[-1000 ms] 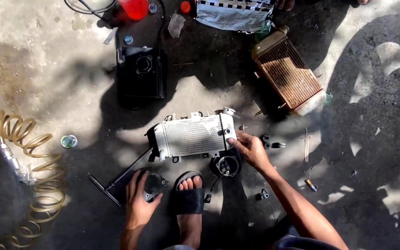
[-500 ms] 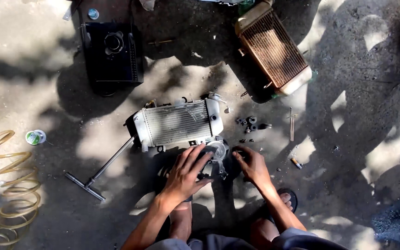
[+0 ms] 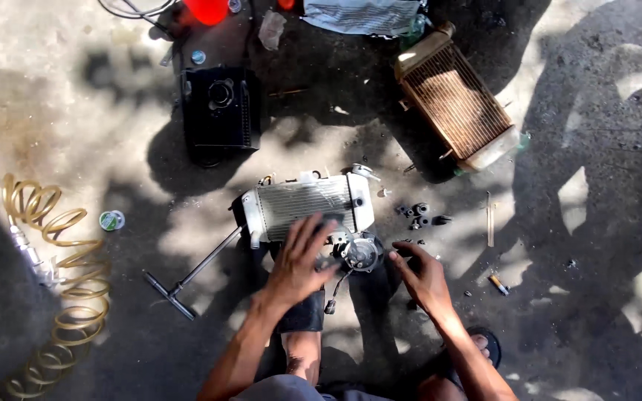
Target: Disassembling and inspecting various motorcycle engine components and gaskets on the ground.
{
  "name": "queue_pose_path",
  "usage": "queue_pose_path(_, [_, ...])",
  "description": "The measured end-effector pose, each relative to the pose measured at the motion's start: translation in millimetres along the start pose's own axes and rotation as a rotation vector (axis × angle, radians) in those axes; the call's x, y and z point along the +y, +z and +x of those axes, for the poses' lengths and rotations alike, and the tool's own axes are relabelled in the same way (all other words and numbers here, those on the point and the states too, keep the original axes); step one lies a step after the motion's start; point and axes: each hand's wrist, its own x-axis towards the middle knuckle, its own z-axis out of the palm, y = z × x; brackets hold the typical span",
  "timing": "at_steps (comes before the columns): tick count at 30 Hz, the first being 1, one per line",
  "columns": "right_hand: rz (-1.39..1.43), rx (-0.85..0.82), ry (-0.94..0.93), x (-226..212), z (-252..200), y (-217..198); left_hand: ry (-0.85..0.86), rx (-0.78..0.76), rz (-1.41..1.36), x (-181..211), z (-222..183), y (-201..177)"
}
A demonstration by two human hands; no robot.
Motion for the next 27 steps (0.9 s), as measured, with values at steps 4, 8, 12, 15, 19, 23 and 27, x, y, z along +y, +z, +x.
queue_pose_path(4, [0.001, -0.011, -0.020, 3.0, -0.3, -1.4, 0.011, 0.032, -0.038, -46.3, 25.3, -20.4])
queue_pose_path(8, [0.039, -0.004, 0.009, -0.1, -8.3, 6.5, 0.179, -0.186, 0.130, -67.0, 43.0, -35.7])
queue_pose_path(12, [0.003, -0.010, 0.028, 21.1, -5.2, 16.9, 0.219, -0.286, 0.195, -68.1, 51.1, -47.3])
queue_pose_path(15, [-0.047, -0.055, 0.077, 1.6, -4.0, 14.3, 0.022, -0.198, 0.178, -71.1, 39.8, -50.0])
queue_pose_path(19, [-0.146, -0.018, 0.038, -15.6, 1.5, 17.6, -0.298, -0.129, 0.136, -70.6, 10.6, -44.7])
queue_pose_path(23, [-0.116, -0.021, -0.125, -34.9, 12.9, 20.3, -0.324, 0.026, 0.245, -60.2, -7.6, -38.7])
queue_pose_path(27, [-0.226, -0.067, -0.182, -61.1, 26.8, 27.4, -0.178, 0.255, 0.331, -65.6, -11.6, -6.2])
